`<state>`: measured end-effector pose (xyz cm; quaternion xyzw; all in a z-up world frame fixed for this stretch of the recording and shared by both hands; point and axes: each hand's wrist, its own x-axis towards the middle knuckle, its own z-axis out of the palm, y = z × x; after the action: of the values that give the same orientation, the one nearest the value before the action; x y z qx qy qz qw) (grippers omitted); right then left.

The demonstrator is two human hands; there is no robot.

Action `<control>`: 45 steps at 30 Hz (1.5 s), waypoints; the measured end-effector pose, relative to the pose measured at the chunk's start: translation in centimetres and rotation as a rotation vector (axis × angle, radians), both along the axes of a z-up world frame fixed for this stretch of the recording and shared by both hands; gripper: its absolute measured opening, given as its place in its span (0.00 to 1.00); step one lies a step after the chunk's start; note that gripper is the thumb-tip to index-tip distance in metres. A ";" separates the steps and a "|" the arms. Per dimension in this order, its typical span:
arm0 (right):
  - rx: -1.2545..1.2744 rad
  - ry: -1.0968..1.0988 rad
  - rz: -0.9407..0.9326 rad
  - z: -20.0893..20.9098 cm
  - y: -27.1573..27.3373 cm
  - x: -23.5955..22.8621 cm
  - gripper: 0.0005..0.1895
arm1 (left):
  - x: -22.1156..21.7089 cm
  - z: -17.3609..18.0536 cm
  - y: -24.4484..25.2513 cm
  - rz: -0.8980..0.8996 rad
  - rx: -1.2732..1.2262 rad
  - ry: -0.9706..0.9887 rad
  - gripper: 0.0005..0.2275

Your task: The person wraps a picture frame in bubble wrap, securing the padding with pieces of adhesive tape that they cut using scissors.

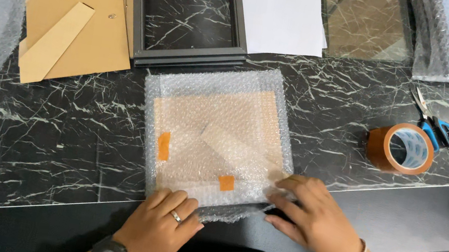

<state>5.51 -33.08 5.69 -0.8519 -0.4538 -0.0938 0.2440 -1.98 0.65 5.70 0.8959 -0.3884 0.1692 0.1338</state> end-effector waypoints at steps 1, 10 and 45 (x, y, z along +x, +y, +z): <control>-0.041 0.009 0.075 -0.2 0.6 -0.6 0.19 | 0.0 0.5 0.1 -0.007 -0.061 0.005 0.12; 0.120 0.198 0.061 -1.7 -1.8 1.1 0.09 | -0.8 -0.7 4.7 0.045 -0.027 0.115 0.09; -0.213 -0.135 -0.560 -2.4 -10.1 3.7 0.21 | 1.4 3.1 -5.0 0.056 -0.433 0.227 0.08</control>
<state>9.19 -43.22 3.29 -0.9565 -0.2237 -0.1658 0.0873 -0.59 -4.37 8.79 0.8699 -0.3005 0.1503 0.3610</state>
